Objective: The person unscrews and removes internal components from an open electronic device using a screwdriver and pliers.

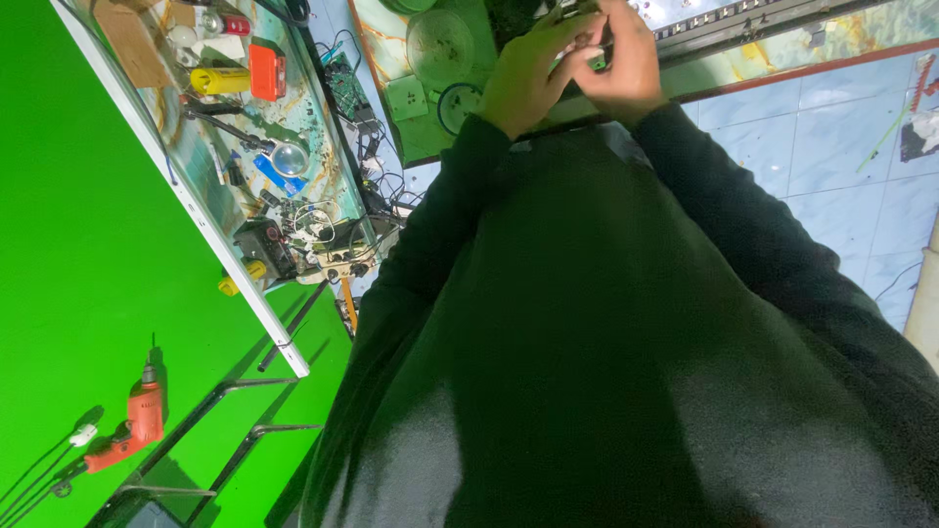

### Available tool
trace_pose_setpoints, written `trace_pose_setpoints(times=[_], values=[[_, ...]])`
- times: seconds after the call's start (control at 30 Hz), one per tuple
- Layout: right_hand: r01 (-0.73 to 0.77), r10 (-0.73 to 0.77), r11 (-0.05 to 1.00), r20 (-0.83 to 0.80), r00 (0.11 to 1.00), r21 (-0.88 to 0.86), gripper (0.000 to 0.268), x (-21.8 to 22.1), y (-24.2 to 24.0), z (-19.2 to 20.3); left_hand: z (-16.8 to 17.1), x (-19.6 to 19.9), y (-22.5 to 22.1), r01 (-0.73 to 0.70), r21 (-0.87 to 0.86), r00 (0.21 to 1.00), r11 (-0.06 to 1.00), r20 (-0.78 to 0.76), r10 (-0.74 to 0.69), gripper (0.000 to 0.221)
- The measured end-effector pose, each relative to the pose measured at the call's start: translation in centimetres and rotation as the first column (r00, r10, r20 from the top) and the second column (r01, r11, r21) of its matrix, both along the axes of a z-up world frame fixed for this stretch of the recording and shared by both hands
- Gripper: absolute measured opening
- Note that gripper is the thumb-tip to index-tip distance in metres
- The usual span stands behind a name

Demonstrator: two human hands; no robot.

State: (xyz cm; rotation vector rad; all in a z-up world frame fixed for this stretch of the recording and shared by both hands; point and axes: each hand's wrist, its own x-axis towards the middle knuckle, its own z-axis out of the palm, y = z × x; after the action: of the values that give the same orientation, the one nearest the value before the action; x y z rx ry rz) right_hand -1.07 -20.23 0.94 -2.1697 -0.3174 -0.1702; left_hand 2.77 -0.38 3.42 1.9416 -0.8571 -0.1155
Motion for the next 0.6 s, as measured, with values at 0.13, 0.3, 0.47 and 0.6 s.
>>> trace_pose_setpoints(times=[0.13,0.3,0.47,0.6], values=[[-0.157,0.145,0.982,0.108,0.983,0.106,0.044,0.0,-1.1,4.4,-0.2,-0.3,-0.1,-0.145,-0.032,0.989,0.989,-0.043,0.143,0.029],[-0.066,0.055,0.996,0.172,0.984,0.058,0.019,-0.9,0.0,7.6,-0.2,-0.2,0.3,-0.157,0.054,0.986,0.986,0.061,0.153,0.027],[-0.084,0.065,0.994,0.234,0.97,0.071,0.009,0.1,0.5,8.5,-0.6,-0.7,0.1,-0.206,0.133,0.978,0.969,0.009,0.207,0.029],[-0.064,0.102,0.991,0.353,0.93,-0.119,0.014,-0.3,0.9,8.3,-1.1,-0.7,0.6,-0.19,0.123,0.98,0.974,0.076,0.182,0.032]])
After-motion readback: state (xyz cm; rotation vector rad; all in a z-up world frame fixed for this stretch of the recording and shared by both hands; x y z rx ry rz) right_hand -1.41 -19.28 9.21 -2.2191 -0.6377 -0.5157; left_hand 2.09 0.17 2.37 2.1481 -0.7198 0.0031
